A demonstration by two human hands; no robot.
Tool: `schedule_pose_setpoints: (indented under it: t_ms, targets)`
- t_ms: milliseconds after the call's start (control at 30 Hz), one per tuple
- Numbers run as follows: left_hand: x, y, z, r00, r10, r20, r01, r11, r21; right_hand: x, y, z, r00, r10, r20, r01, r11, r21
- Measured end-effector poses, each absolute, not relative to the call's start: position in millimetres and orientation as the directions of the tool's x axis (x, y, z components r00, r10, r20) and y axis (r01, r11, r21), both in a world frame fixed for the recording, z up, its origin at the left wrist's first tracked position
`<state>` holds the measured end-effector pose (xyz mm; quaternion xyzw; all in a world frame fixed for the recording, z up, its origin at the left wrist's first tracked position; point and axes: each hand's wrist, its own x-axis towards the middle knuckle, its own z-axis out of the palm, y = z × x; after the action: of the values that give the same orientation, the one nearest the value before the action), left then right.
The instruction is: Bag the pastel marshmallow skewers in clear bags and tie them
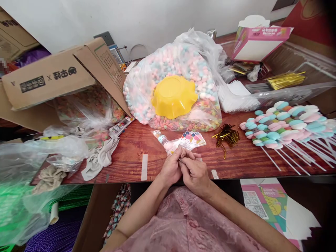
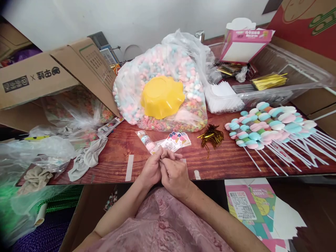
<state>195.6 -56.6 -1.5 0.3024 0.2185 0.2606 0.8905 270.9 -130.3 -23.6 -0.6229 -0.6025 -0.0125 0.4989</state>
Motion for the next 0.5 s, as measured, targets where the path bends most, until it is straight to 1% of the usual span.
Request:
schedule_pose_setpoints:
  t_ms: [67,133,200,233,267,333,367,400,433,467,500]
  targets:
    - [193.1,-53.5,-2.9,0.781,0.583,-0.223,-0.308,0.671,0.675,277.8,-134.7,-20.9,0.159,0.756,0.635,0.791,0.287,-0.54]
    - [186.6,-46.3,-1.7,0.8,0.558,-0.22,-0.274,0.666,0.693,292.1,-141.4,-13.8,0.065,0.766,0.64,0.769,0.37,-0.521]
    - [178.6,-39.8,2.2,0.837,0.499,-0.224,-0.226,0.688,0.69,311.6,-146.0,-3.5,0.042,0.733,0.679,0.784,0.397,-0.477]
    - [175.1,-38.2,5.0,0.867,0.441,-0.232,-0.181,0.714,0.677,321.7,-146.1,2.0,0.035,0.699,0.714,0.824,0.384,-0.416]
    - [172.5,-38.3,8.2,0.902,0.357,-0.245,-0.116,0.744,0.658,331.1,-144.5,7.5,-0.015,0.672,0.74,0.868,0.376,-0.324]
    - [170.2,-42.4,14.6,0.954,0.121,-0.273,0.074,0.789,0.61,345.7,-137.0,17.1,-0.209,0.644,0.736,0.905,0.413,-0.104]
    - [170.2,-45.5,17.4,0.958,-0.013,-0.286,0.186,0.788,0.586,350.7,-132.1,21.1,-0.33,0.631,0.702,0.882,0.472,-0.01]
    - [170.4,-48.4,19.7,0.943,-0.141,-0.302,0.297,0.766,0.57,354.1,-127.2,24.5,-0.443,0.61,0.657,0.836,0.546,0.057]
    - [170.4,-50.4,21.5,0.914,-0.248,-0.321,0.395,0.725,0.564,356.1,-122.9,27.4,-0.54,0.584,0.606,0.779,0.62,0.096]
    - [169.9,-51.1,22.6,0.879,-0.323,-0.351,0.474,0.672,0.569,356.8,-119.6,29.9,-0.614,0.568,0.548,0.726,0.679,0.111]
    - [168.6,-50.4,23.2,0.846,-0.357,-0.397,0.533,0.61,0.586,356.2,-117.7,32.0,-0.666,0.565,0.487,0.687,0.719,0.106]
